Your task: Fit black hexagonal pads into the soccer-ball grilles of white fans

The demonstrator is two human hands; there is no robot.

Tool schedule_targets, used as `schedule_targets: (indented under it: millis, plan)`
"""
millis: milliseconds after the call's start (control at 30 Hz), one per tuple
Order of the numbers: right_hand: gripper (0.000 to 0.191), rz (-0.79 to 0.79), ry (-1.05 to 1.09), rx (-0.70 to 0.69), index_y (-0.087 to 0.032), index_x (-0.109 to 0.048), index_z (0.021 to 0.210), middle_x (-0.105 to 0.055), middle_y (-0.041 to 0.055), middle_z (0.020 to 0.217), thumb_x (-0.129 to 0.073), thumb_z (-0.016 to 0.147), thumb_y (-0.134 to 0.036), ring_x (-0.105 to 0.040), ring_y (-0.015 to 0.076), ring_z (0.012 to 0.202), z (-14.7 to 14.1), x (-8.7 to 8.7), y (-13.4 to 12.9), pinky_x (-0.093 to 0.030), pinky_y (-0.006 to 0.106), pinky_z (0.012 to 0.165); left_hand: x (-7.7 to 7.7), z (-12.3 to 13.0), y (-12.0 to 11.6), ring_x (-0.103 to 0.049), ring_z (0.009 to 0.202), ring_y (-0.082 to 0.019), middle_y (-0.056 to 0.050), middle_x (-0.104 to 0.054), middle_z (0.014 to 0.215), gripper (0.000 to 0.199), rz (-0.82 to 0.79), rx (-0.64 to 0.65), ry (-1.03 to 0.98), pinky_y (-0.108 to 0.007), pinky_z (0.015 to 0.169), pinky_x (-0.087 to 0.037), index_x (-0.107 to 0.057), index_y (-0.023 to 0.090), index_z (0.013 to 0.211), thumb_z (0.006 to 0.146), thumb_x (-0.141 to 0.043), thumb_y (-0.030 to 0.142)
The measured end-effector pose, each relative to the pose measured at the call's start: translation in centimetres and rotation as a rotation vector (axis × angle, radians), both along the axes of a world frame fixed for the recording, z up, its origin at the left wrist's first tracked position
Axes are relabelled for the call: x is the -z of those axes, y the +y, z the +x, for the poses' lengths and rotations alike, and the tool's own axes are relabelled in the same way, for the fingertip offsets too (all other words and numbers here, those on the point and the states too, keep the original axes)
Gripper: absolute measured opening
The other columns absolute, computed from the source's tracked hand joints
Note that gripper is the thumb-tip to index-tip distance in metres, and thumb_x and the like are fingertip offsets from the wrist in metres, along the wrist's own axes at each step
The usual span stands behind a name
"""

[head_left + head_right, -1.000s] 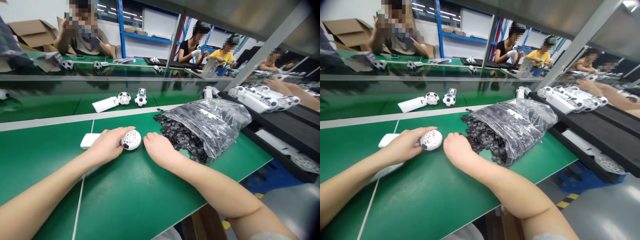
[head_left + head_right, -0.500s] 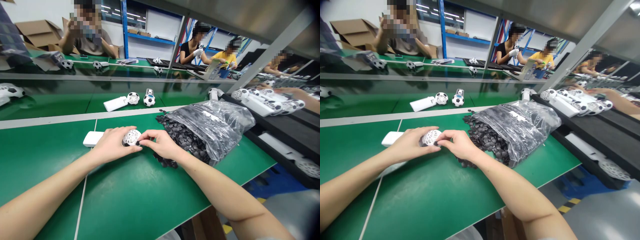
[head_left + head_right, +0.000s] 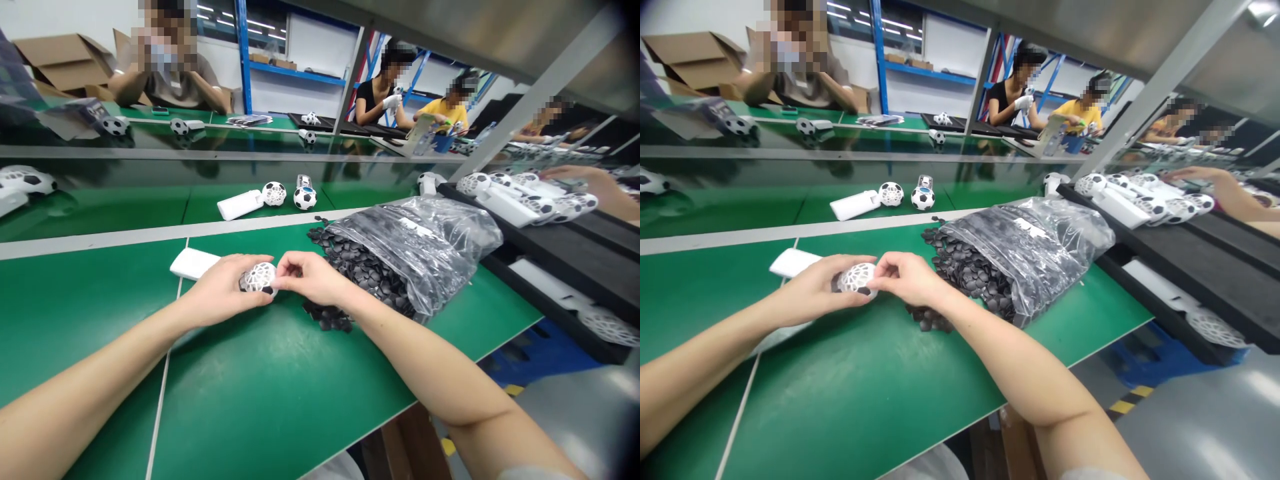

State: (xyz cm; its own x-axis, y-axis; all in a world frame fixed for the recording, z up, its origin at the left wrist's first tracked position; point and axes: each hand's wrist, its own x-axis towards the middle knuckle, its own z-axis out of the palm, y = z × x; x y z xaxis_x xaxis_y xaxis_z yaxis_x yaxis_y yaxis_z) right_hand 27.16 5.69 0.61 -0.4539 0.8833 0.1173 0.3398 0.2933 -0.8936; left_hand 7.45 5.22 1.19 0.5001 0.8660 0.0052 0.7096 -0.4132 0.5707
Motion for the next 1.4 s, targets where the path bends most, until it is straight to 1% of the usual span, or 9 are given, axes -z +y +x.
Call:
schedule_targets:
  millis: [100, 233, 367, 533, 667, 833, 933, 1100, 1400]
  plan:
    - [0.013, 0.119, -0.243, 0.121, -0.015, -0.058, 0.069, -0.056, -0.0036, 0.064, -0.066, 0.079, -0.019, -0.051, 0.0104, 0.059, 2.3, -1.1, 0.5, -0.037, 0.019, 0.054, 0.2, -0.3, -0.1, -0.045, 0.108, -0.032, -0.009, -0.054, 0.117, 0.071, 0.095, 0.079, 0.074, -0.044, 0.089, -0.037, -0.043, 0.024, 0.128, 0.068, -0.058, 0.057]
    - [0.010, 0.137, -0.652, 0.172, -0.018, -0.064, 0.069, -0.061, -0.0026, 0.066, -0.072, 0.073, -0.013, -0.055, 0.0132, 0.063, 3.9, -1.8, 0.6, -0.037, 0.021, 0.055, 0.2, -0.4, -0.2, -0.045, 0.101, -0.035, -0.012, -0.056, 0.106, 0.075, 0.268, -0.032, 0.237, -0.047, 0.086, -0.035, -0.048, 0.021, 0.124, 0.063, -0.058, 0.064]
    - [0.009, 0.178, -0.892, 0.096, -0.020, -0.067, 0.078, -0.065, 0.0006, 0.075, -0.073, 0.074, -0.014, -0.058, 0.0179, 0.070, 2.4, -1.6, -0.3, -0.039, 0.024, 0.057, 0.2, -0.8, -0.2, -0.043, 0.109, -0.031, -0.007, -0.054, 0.117, 0.068, 0.164, 0.049, 0.182, -0.043, 0.090, -0.035, -0.040, 0.026, 0.130, 0.069, -0.058, 0.049]
    - [0.012, 0.400, -1.184, 0.024, -0.010, -0.066, 0.076, -0.062, 0.0142, 0.078, -0.057, 0.078, -0.002, -0.058, 0.0242, 0.072, -0.8, -1.1, -2.7, -0.042, 0.028, 0.057, 0.4, -0.6, -0.6, -0.034, 0.120, -0.029, -0.005, -0.048, 0.127, 0.066, 0.102, 0.069, 0.105, -0.040, 0.096, -0.035, -0.036, 0.023, 0.132, 0.069, -0.054, 0.029]
    - [0.015, 0.465, -1.242, 0.042, -0.005, -0.062, 0.081, -0.060, 0.0167, 0.079, -0.049, 0.078, 0.001, -0.056, 0.0270, 0.074, -2.0, -0.7, -3.6, -0.044, 0.032, 0.059, 0.3, -0.2, -0.8, -0.033, 0.122, -0.029, -0.006, -0.048, 0.127, 0.064, 0.081, 0.057, 0.057, -0.041, 0.101, -0.032, -0.039, 0.021, 0.128, 0.066, -0.053, 0.026]
    - [0.013, 0.420, -1.102, 0.127, -0.009, -0.057, 0.086, -0.059, 0.0122, 0.081, -0.052, 0.079, 0.001, -0.055, 0.0245, 0.077, -0.1, -1.1, -2.1, -0.042, 0.029, 0.060, 0.3, 0.0, -0.6, -0.037, 0.120, -0.028, -0.005, -0.048, 0.126, 0.055, 0.013, 0.024, -0.017, -0.041, 0.099, -0.034, -0.044, 0.024, 0.119, 0.067, -0.058, 0.035]
    - [0.010, 0.320, -0.663, 0.150, -0.014, -0.054, 0.088, -0.059, 0.0032, 0.078, -0.052, 0.086, -0.005, -0.054, 0.0167, 0.070, 1.0, -1.4, -1.4, -0.041, 0.025, 0.062, 0.3, 0.1, -0.6, -0.040, 0.118, -0.026, -0.005, -0.048, 0.125, 0.051, 0.017, 0.047, -0.043, -0.038, 0.097, -0.036, -0.044, 0.024, 0.117, 0.068, -0.056, 0.030]
    - [0.006, 0.073, 0.001, -0.034, -0.017, -0.054, 0.083, -0.057, -0.0025, 0.080, -0.056, 0.084, -0.012, -0.053, 0.0121, 0.073, 0.3, -0.7, -1.7, -0.043, 0.021, 0.065, 0.5, 0.2, -0.6, -0.041, 0.116, -0.025, -0.005, -0.048, 0.121, 0.048, 0.036, 0.082, -0.055, -0.037, 0.096, -0.036, -0.044, 0.024, 0.115, 0.069, -0.055, 0.026]
    - [0.001, -0.152, 0.190, -0.062, -0.017, -0.059, 0.082, -0.057, -0.0021, 0.077, -0.058, 0.082, -0.017, -0.051, 0.0102, 0.064, -0.3, 0.7, -1.4, -0.042, 0.020, 0.058, 0.7, 0.2, -0.5, -0.042, 0.114, -0.026, -0.003, -0.050, 0.118, 0.044, 0.033, 0.085, -0.091, -0.038, 0.094, -0.037, -0.046, 0.026, 0.112, 0.072, -0.060, 0.038]
